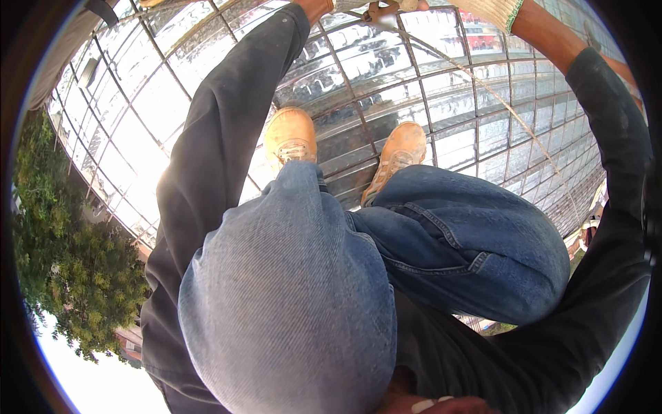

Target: The person stands on a metal grid platform and uses pliers to twist wire ties around intersecting metal bars, securing the scaffolding structure. The person repeatedly reaches for wire, wraps it around joints, and twists it tight with the tool.

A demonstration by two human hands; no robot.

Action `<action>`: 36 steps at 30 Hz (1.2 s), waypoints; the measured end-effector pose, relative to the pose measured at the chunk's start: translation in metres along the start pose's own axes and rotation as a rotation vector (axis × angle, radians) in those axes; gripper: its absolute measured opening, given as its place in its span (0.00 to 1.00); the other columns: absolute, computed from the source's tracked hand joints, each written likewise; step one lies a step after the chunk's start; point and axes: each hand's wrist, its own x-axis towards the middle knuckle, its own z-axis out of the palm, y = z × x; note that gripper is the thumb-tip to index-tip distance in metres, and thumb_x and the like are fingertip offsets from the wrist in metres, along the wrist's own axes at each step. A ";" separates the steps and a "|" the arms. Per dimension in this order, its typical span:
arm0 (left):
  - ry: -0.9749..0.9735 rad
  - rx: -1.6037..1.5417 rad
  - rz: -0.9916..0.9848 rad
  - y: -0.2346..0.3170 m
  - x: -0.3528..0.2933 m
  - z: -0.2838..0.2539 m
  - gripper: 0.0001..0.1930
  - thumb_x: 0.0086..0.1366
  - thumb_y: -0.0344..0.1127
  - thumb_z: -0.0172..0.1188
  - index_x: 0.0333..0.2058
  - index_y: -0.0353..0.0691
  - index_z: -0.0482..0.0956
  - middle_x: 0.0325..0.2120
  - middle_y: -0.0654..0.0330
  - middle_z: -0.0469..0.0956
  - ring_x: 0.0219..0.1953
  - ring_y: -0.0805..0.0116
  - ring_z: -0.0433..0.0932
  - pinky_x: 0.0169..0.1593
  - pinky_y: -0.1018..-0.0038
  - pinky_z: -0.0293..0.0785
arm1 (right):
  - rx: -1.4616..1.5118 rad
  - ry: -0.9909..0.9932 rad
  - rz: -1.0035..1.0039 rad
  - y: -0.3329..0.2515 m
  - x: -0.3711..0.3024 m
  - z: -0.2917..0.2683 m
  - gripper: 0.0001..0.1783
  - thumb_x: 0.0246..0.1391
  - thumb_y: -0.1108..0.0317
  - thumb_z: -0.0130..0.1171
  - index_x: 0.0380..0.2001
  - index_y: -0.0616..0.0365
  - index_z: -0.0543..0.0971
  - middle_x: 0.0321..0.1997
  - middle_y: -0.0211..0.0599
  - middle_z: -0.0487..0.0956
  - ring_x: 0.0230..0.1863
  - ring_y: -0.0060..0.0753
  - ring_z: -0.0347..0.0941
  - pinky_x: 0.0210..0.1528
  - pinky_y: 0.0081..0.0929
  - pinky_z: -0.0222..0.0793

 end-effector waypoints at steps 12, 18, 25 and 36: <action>0.200 0.036 0.048 -0.002 0.006 0.016 0.09 0.61 0.40 0.77 0.32 0.41 0.91 0.22 0.65 0.80 0.19 0.76 0.74 0.21 0.72 0.72 | -0.316 0.171 -0.184 0.015 -0.015 0.022 0.34 0.58 0.58 0.67 0.68 0.53 0.78 0.68 0.43 0.80 0.76 0.49 0.72 0.85 0.52 0.61; 0.315 -0.006 -0.054 0.003 -0.011 0.021 0.08 0.65 0.37 0.75 0.37 0.39 0.92 0.29 0.64 0.85 0.28 0.76 0.81 0.31 0.74 0.82 | -0.114 0.017 -0.149 0.006 0.002 -0.002 0.33 0.57 0.58 0.66 0.66 0.51 0.80 0.67 0.41 0.81 0.72 0.49 0.76 0.76 0.51 0.71; 0.204 -0.536 0.350 -0.055 0.011 -0.016 0.11 0.73 0.36 0.69 0.47 0.36 0.90 0.39 0.61 0.88 0.40 0.74 0.85 0.42 0.75 0.85 | -0.164 0.252 -0.310 0.021 -0.012 0.009 0.24 0.62 0.64 0.64 0.62 0.49 0.83 0.67 0.41 0.83 0.65 0.51 0.80 0.68 0.52 0.76; 0.158 -0.162 0.114 -0.010 0.019 -0.007 0.25 0.74 0.58 0.67 0.56 0.44 0.84 0.51 0.63 0.84 0.47 0.72 0.82 0.48 0.69 0.79 | -0.157 -0.412 0.355 -0.004 -0.046 -0.014 0.11 0.68 0.61 0.60 0.43 0.54 0.87 0.40 0.43 0.88 0.43 0.49 0.86 0.48 0.51 0.81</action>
